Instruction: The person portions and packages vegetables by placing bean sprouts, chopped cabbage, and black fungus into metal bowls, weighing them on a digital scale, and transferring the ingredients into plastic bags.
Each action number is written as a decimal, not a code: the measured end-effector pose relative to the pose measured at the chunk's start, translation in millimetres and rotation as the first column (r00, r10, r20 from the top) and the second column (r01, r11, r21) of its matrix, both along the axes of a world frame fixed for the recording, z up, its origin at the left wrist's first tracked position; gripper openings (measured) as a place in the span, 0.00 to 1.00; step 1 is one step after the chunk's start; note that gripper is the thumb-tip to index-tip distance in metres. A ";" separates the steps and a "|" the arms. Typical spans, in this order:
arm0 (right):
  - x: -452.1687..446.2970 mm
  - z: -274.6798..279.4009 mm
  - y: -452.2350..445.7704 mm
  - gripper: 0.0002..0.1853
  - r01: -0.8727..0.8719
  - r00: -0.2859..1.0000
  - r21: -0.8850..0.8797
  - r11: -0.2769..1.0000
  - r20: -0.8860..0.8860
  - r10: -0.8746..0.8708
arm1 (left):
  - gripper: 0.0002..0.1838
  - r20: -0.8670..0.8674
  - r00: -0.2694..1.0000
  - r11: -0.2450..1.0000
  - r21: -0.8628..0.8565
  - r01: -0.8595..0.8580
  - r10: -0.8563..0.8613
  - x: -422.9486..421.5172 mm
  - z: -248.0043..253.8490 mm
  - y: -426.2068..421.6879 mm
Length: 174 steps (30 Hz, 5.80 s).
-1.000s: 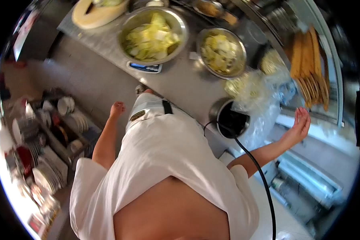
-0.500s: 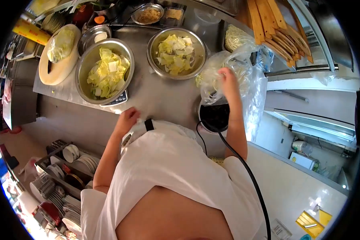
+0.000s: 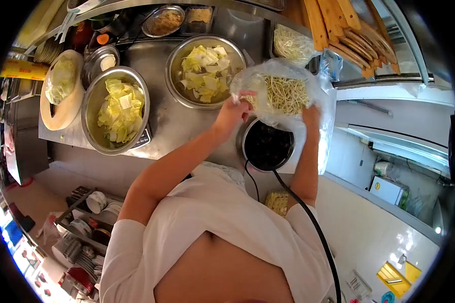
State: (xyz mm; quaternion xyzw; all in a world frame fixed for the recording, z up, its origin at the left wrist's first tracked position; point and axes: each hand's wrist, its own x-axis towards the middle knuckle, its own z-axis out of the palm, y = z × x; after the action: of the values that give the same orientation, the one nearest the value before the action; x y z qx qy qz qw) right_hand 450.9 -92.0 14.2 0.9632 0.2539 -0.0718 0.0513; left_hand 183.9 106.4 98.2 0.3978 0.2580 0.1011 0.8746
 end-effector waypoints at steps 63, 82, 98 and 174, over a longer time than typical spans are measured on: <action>-25.9 108.5 47.7 0.29 -0.129 0.928 0.538 0.833 -0.231 0.293 | 0.45 0.222 0.974 0.529 0.822 -0.213 0.049 5.9 82.3 9.2; -24.9 139.4 31.9 0.27 -0.047 0.930 0.788 0.614 -0.190 0.315 | 0.49 0.089 0.995 0.629 0.771 -0.097 0.044 19.2 22.7 30.4; 24.5 155.7 0.7 0.30 0.148 0.886 0.879 0.452 -0.321 0.335 | 0.32 0.309 0.950 0.865 0.486 -0.127 -0.034 25.5 14.5 28.4; -220.8 69.0 -43.2 0.23 0.482 0.618 0.366 0.796 -0.786 -0.013 | 0.14 0.127 0.752 0.203 0.922 -0.330 0.647 -426.3 8.6 207.4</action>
State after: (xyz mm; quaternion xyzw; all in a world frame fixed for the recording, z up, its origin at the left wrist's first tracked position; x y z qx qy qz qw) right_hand 230.2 -135.2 83.3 0.8437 0.1187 -0.3933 -0.3455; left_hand -242.4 313.8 106.8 0.7106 0.3965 0.4398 0.3800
